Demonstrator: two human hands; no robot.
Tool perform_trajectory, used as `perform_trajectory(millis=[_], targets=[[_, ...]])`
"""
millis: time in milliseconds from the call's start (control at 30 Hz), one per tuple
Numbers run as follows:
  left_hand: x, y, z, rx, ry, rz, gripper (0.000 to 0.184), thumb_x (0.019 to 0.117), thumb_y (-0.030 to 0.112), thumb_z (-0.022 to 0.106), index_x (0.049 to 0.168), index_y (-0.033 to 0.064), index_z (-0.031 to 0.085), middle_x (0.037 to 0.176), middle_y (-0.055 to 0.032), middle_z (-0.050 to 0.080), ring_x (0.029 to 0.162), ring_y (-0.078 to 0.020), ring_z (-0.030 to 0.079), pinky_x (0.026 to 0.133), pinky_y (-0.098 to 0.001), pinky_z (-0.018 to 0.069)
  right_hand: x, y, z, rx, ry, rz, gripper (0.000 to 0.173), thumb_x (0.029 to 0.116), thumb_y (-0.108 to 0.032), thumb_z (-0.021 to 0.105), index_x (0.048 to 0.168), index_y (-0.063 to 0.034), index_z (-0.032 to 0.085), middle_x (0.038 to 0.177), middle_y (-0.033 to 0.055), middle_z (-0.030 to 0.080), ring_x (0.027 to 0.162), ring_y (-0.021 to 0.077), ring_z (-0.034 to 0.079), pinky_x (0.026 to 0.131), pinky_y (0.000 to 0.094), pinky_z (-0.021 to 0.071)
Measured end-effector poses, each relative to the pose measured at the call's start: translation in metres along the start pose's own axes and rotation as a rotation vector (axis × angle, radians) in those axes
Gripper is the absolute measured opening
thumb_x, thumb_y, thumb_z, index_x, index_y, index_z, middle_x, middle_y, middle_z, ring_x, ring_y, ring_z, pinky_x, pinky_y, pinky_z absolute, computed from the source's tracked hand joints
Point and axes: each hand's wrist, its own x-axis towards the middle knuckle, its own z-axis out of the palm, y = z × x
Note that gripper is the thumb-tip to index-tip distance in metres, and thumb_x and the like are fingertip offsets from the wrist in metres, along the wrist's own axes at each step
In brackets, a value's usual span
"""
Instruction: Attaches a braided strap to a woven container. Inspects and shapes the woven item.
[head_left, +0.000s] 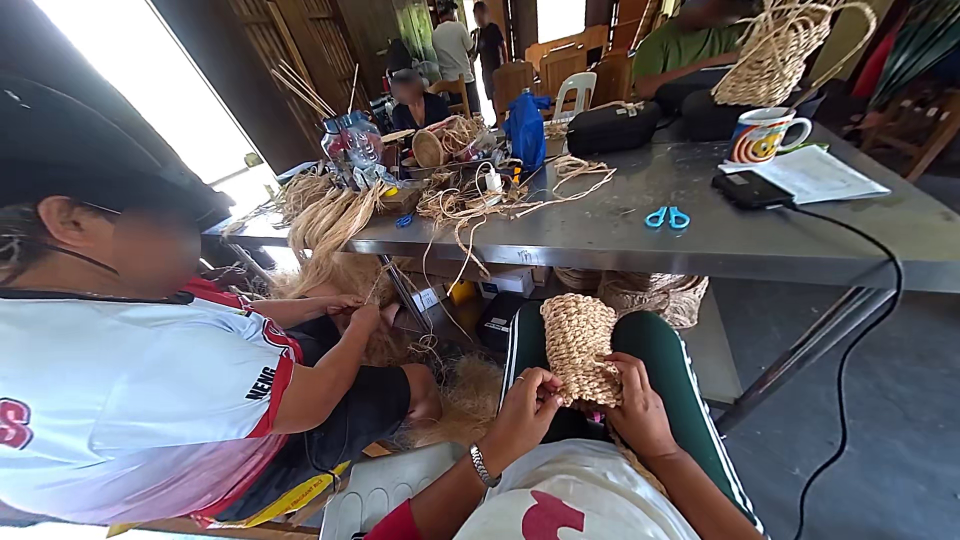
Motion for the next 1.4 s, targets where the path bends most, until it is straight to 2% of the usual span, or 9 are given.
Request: perform_trajectory(millis=[400,833,1133,1267,1400], targets=[[0.0,-0.002,0.001,-0.006,0.006,-0.006,0.026,0.0996,0.012,0.06,0.121,-0.0022,0.061,0.114,-0.0149,0.063,0.095,-0.0159,0.068,0.083,-0.0284,0.0591,0.0,0.0,-0.001,-0.014,-0.012,0.001,0.039,0.0843,-0.012,0.066,0.118,0.0064,0.057,0.132,0.0275,0.058,0.103,0.0367,0.07,0.071,0.045,0.0615],[0.0,-0.001,0.002,-0.014,0.005,-0.01,0.026,0.0992,0.011,0.06,0.121,-0.0028,0.061,0.114,-0.0151,0.063,0.093,-0.0159,0.068,0.082,-0.029,0.0595,0.001,-0.002,-0.002,0.011,-0.026,0.02,0.039,0.0817,-0.008,0.068,0.116,0.007,0.058,0.133,0.0274,0.058,0.102,0.0379,0.07,0.07,0.0474,0.0615],[-0.001,-0.005,0.005,-0.025,0.022,0.003,0.026,0.0992,0.011,0.06,0.121,-0.0026,0.061,0.115,-0.0149,0.063,0.095,-0.0159,0.068,0.082,-0.0279,0.0592,-0.002,0.0,-0.002,0.002,-0.02,0.009,0.038,0.0841,-0.01,0.066,0.117,0.0068,0.058,0.132,0.0275,0.058,0.103,0.0369,0.07,0.071,0.0454,0.0615],[0.002,-0.002,0.008,0.012,0.059,0.075,0.027,0.0994,0.012,0.059,0.121,-0.0041,0.061,0.116,-0.0163,0.063,0.095,-0.0165,0.068,0.08,-0.0285,0.0591,0.001,-0.006,-0.007,0.041,-0.044,0.06,0.043,0.0847,-0.004,0.066,0.124,0.0107,0.056,0.135,0.0309,0.057,0.102,0.0414,0.07,0.073,0.0505,0.0614],[0.005,0.001,0.013,0.047,0.088,0.139,0.029,0.1001,0.014,0.06,0.124,-0.0026,0.064,0.122,-0.0183,0.062,0.1,-0.0179,0.067,0.085,-0.0292,0.0587,-0.001,-0.007,-0.009,0.052,-0.079,0.167,0.046,0.0856,-0.004,0.066,0.127,0.012,0.054,0.136,0.0318,0.055,0.102,0.0444,0.069,0.079,0.0554,0.0593]])
